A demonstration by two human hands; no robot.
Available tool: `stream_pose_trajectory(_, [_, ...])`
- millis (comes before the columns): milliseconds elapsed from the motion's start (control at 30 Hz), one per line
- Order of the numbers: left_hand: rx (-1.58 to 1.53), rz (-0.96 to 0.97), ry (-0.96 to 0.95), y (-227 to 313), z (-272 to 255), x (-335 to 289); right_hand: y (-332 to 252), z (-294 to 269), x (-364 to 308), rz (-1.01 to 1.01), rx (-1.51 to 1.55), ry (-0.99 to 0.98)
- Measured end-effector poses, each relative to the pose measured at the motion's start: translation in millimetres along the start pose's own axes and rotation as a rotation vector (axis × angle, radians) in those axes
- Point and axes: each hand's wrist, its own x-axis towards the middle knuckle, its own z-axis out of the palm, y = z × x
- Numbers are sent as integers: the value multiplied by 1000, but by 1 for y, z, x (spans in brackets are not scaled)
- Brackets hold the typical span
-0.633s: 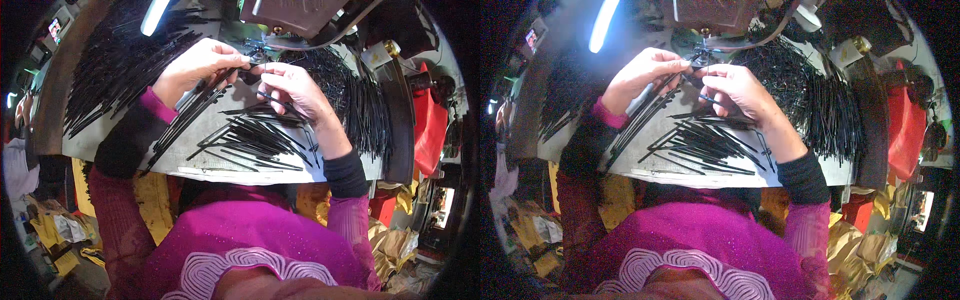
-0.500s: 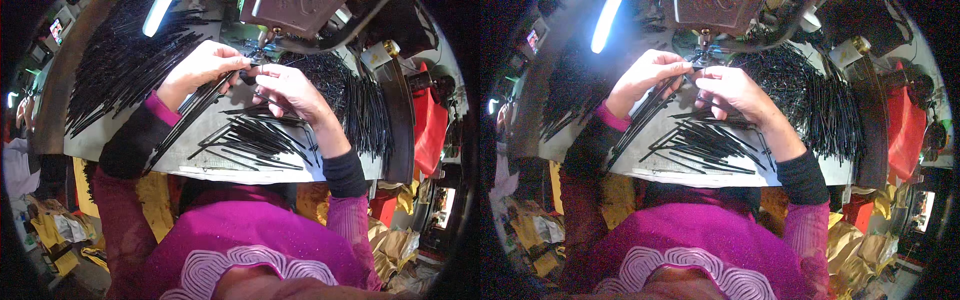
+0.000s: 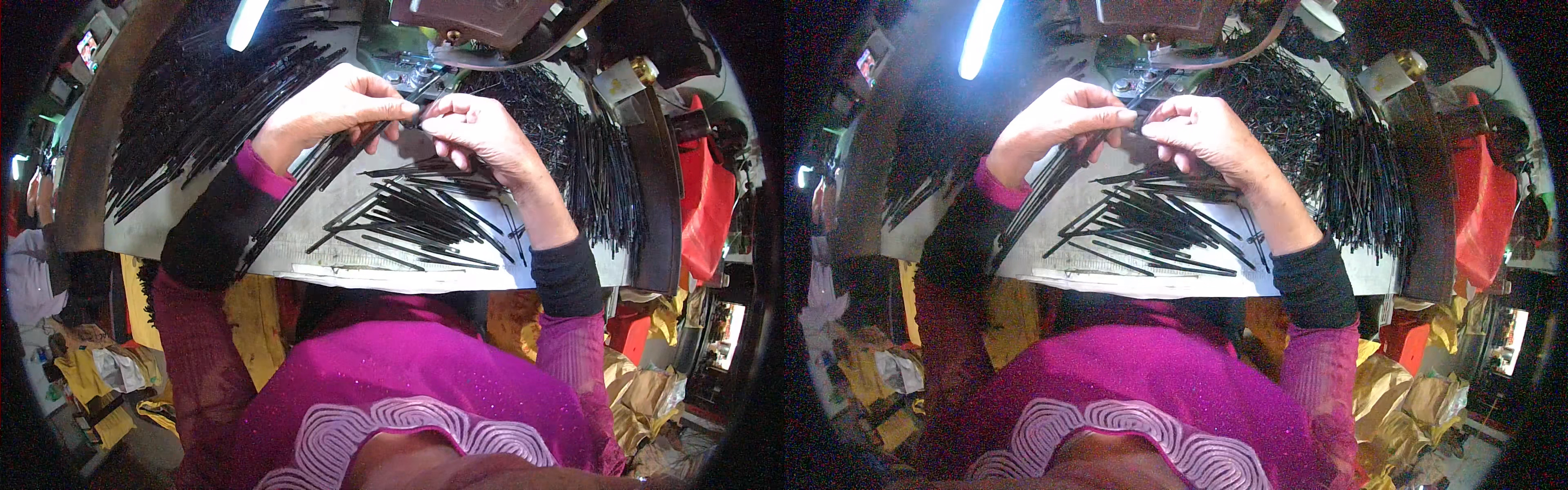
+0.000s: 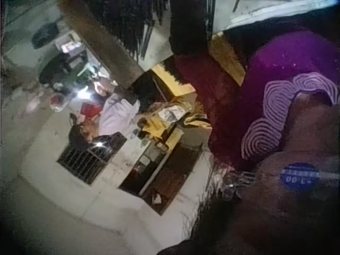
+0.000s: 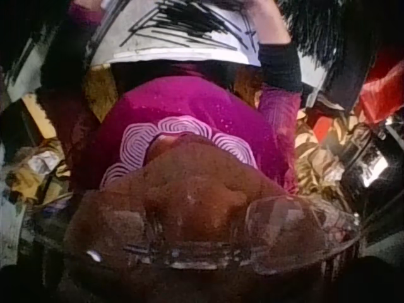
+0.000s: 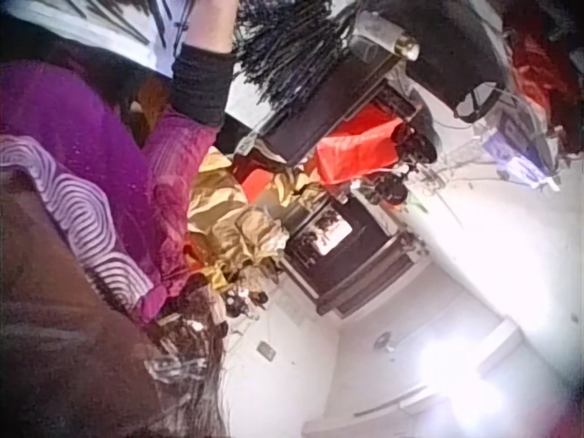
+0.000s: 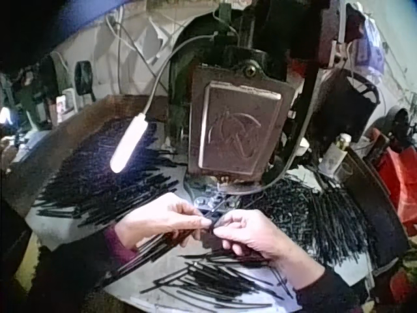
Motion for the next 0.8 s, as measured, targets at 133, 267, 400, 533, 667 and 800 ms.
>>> stream_pose_trajectory(133, [52, -12, -25, -7, 1, 4, 1, -4, 2, -1, 111, -33])
stream_pose_trajectory(267, [24, -45, -44, -9, 1, 5, 8, -13, 5, -19, 333, -62])
stream_pose_trajectory(400, [8, -29, -94, -3, 0, 5, 11, -23, 8, -23, 453, -114])
stream_pose_trajectory(533, [50, -55, 49, 3, -8, 3, 9, -26, 7, -86, 482, 82])
stream_pose_trajectory(667, [40, 67, 218, 0, -17, 5, 9, -29, 10, -166, 511, 203])
stream_pose_trajectory(800, [-79, 77, 208, -10, -21, 17, 9, -26, 13, -180, 534, 260])
